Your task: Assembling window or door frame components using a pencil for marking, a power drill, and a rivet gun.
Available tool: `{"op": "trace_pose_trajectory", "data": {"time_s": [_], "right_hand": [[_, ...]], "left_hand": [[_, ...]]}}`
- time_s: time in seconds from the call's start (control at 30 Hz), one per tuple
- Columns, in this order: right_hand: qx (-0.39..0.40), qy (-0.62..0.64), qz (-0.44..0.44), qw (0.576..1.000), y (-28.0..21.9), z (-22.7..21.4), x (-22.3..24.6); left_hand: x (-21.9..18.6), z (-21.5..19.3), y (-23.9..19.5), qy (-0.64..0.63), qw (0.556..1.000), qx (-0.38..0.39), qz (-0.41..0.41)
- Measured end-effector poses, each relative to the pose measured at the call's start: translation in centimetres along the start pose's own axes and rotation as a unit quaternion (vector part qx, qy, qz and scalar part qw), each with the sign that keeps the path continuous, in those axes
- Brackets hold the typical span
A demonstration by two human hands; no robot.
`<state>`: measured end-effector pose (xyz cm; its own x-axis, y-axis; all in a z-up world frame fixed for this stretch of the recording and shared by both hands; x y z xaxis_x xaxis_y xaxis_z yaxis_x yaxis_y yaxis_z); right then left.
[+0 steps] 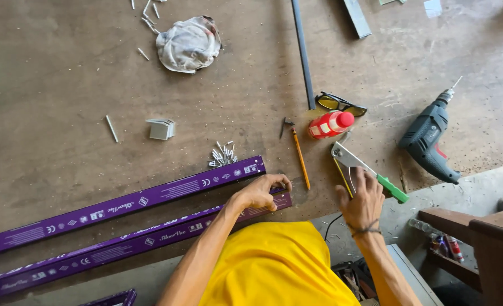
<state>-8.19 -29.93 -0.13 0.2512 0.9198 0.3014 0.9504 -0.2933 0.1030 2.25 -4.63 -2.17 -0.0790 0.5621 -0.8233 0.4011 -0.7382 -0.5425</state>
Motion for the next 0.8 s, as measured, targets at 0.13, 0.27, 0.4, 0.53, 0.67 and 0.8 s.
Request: {"op": "trace_pose_trajectory", "data": {"time_s": [0.13,0.27,0.4,0.53,0.67,0.8], "right_hand": [[0.021,0.228,-0.126,0.965,-0.9,-2.2,11.2],[0.006,0.305,-0.203,0.930,-1.6,0.8,13.1],[-0.029,0.301,-0.233,0.924,-1.9,1.1,13.1],[-0.055,0.340,-0.249,0.905,-0.9,-1.9,13.5],[0.014,0.341,-0.223,0.913,1.5,-2.3,14.5],[0.104,0.263,-0.247,0.927,-1.8,2.9,10.7]], "left_hand": [[0.2,-0.1,0.6,-0.027,0.999,0.002,0.022],[0.4,0.8,1.2,-0.036,0.998,0.009,0.060],[0.5,0.2,0.7,-0.014,0.999,0.006,0.037],[0.0,-0.3,0.4,-0.015,0.999,-0.004,0.042],[2.1,0.7,2.3,0.003,0.999,-0.008,0.051],[2.0,1.7,2.4,-0.011,0.998,-0.020,0.056]]}}
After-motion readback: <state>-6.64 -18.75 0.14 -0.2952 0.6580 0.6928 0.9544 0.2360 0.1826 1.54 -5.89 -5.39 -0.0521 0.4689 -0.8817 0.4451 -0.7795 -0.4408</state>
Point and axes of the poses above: each hand's wrist, its own y-axis towards the middle knuckle, its own z-axis out of the palm, x = y × z, the point moved 6 cm from there along y, towards the middle knuckle, and after that the axes turned 12 degrees about y, right-handed, at the moved point
